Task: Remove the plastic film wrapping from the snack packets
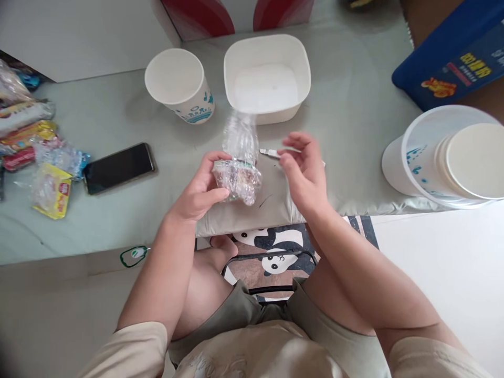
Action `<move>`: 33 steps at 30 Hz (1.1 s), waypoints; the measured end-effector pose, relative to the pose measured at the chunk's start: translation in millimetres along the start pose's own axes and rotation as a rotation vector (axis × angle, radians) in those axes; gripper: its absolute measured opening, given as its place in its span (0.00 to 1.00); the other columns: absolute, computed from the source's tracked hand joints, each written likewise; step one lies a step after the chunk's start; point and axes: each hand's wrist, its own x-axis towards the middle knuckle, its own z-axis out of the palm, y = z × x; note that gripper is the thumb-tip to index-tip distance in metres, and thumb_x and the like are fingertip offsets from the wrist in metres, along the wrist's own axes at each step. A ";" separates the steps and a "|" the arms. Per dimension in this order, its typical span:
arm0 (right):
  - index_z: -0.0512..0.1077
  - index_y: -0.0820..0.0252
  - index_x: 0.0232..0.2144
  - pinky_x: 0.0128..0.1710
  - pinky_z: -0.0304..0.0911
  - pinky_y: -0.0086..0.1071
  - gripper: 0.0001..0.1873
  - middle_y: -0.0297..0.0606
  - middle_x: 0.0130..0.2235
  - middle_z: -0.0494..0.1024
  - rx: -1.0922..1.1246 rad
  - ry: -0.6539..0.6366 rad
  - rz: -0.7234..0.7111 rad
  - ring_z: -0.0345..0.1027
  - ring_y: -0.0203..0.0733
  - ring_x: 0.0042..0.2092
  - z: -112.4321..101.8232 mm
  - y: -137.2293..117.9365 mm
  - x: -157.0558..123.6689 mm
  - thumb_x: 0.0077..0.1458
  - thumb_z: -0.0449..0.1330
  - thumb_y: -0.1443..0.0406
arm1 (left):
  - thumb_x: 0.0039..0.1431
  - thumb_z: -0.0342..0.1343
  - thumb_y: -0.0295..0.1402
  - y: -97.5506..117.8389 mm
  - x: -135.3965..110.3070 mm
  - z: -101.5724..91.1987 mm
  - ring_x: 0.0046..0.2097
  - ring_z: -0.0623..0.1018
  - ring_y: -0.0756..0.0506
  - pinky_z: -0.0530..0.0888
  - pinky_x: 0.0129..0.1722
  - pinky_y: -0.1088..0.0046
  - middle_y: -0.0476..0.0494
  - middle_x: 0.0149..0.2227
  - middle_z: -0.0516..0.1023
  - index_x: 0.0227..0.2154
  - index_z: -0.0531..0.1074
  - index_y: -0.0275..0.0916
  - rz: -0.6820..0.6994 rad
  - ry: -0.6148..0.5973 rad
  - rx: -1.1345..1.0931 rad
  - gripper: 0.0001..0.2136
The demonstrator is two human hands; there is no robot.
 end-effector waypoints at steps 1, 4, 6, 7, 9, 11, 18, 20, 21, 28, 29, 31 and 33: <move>0.66 0.53 0.52 0.44 0.73 0.38 0.21 0.44 0.50 0.77 -0.014 -0.068 -0.010 0.77 0.42 0.46 1.9 -3.3 -3.8 0.61 0.61 0.53 | 0.51 0.70 0.35 -0.7 1.1 2.0 0.36 0.78 0.47 0.76 0.37 0.72 0.49 0.38 0.77 0.54 0.68 0.51 0.030 0.031 0.014 0.28; 0.72 0.55 0.43 0.40 0.71 0.36 0.12 0.36 0.36 0.78 -0.142 -0.184 -0.034 0.72 0.39 0.35 7.3 -14.2 -12.5 0.58 0.63 0.58 | 0.52 0.71 0.40 -1.1 4.8 7.4 0.35 0.78 0.49 0.77 0.36 0.73 0.48 0.42 0.79 0.53 0.69 0.50 0.025 0.073 0.025 0.26; 0.73 0.55 0.35 0.39 0.69 0.37 0.04 0.35 0.31 0.76 -0.245 -0.123 -0.116 0.69 0.39 0.33 8.8 -19.3 -15.3 0.59 0.61 0.61 | 0.54 0.69 0.46 -1.0 8.0 9.2 0.33 0.79 0.49 0.77 0.34 0.72 0.48 0.41 0.80 0.51 0.70 0.49 -0.009 0.107 -0.030 0.24; 0.72 0.54 0.32 0.39 0.68 0.38 0.04 0.35 0.31 0.76 -0.276 -0.092 -0.178 0.69 0.40 0.34 8.6 -21.0 -16.2 0.60 0.60 0.62 | 0.54 0.68 0.49 -0.8 9.8 9.2 0.32 0.79 0.49 0.77 0.31 0.73 0.49 0.40 0.80 0.50 0.70 0.49 -0.018 0.144 -0.073 0.23; 0.71 0.54 0.31 0.42 0.68 0.40 0.05 0.38 0.35 0.79 -0.294 -0.085 -0.321 0.72 0.42 0.38 6.8 -23.0 -18.0 0.61 0.58 0.63 | 0.54 0.66 0.53 -0.1 12.9 7.8 0.29 0.78 0.49 0.76 0.28 0.72 0.50 0.37 0.79 0.48 0.69 0.49 -0.014 0.255 -0.169 0.24; 0.71 0.53 0.33 0.46 0.70 0.43 0.04 0.40 0.41 0.81 -0.274 -0.170 -0.472 0.76 0.45 0.44 4.0 -24.3 -20.5 0.60 0.58 0.66 | 0.54 0.64 0.54 1.1 14.8 5.1 0.28 0.79 0.48 0.76 0.28 0.71 0.51 0.37 0.79 0.47 0.67 0.49 0.019 0.377 -0.248 0.24; 0.73 0.53 0.39 0.47 0.72 0.39 0.05 0.35 0.37 0.83 -0.229 -0.647 -0.545 0.79 0.41 0.42 -2.2 -23.1 -15.1 0.63 0.57 0.67 | 0.52 0.69 0.42 3.8 10.9 0.2 0.37 0.83 0.45 0.80 0.37 0.68 0.51 0.42 0.81 0.46 0.63 0.48 0.158 0.604 -0.215 0.23; 0.75 0.54 0.40 0.48 0.72 0.43 0.06 0.41 0.41 0.83 -0.369 -0.426 -0.516 0.78 0.45 0.44 -0.4 -20.1 -0.8 0.63 0.57 0.64 | 0.53 0.67 0.42 4.4 8.7 -0.7 0.36 0.83 0.45 0.79 0.36 0.68 0.51 0.39 0.81 0.47 0.64 0.48 0.135 0.610 -0.193 0.22; 0.75 0.55 0.42 0.51 0.71 0.46 0.08 0.44 0.44 0.83 -0.472 -0.269 -0.510 0.78 0.49 0.47 1.5 -18.4 8.7 0.63 0.57 0.64 | 0.54 0.65 0.42 4.8 7.6 -1.3 0.35 0.82 0.45 0.78 0.34 0.69 0.51 0.38 0.80 0.48 0.64 0.49 0.117 0.606 -0.181 0.21; 0.73 0.52 0.55 0.67 0.49 0.60 0.21 0.46 0.60 0.77 -0.892 0.039 -0.385 0.59 0.60 0.70 25.4 -8.4 75.8 0.60 0.55 0.69 | 0.48 0.68 0.41 6.2 1.8 -4.1 0.30 0.77 0.49 0.72 0.24 0.75 0.50 0.39 0.79 0.51 0.66 0.50 0.076 0.564 -0.275 0.27; 0.74 0.52 0.53 0.67 0.46 0.62 0.20 0.45 0.57 0.79 -0.902 0.030 -0.361 0.59 0.60 0.70 28.6 -6.6 80.7 0.62 0.54 0.68 | 0.47 0.69 0.43 6.3 0.6 -5.2 0.31 0.77 0.49 0.71 0.24 0.76 0.50 0.40 0.79 0.50 0.66 0.50 0.094 0.561 -0.286 0.28; 0.76 0.52 0.47 0.66 0.44 0.64 0.16 0.45 0.49 0.82 -0.910 -0.010 -0.314 0.64 0.60 0.66 33.3 -3.3 85.6 0.65 0.51 0.68 | 0.44 0.71 0.46 6.4 -2.8 -8.5 0.32 0.77 0.49 0.71 0.24 0.76 0.49 0.41 0.78 0.50 0.66 0.49 0.128 0.559 -0.293 0.30; 0.77 0.53 0.41 0.65 0.43 0.65 0.15 0.43 0.43 0.82 -0.918 -0.062 -0.297 0.68 0.58 0.61 35.5 -1.6 83.9 0.66 0.49 0.67 | 0.43 0.72 0.49 6.6 -7.4 -13.3 0.34 0.77 0.48 0.71 0.25 0.76 0.48 0.42 0.77 0.51 0.66 0.51 0.146 0.541 -0.277 0.33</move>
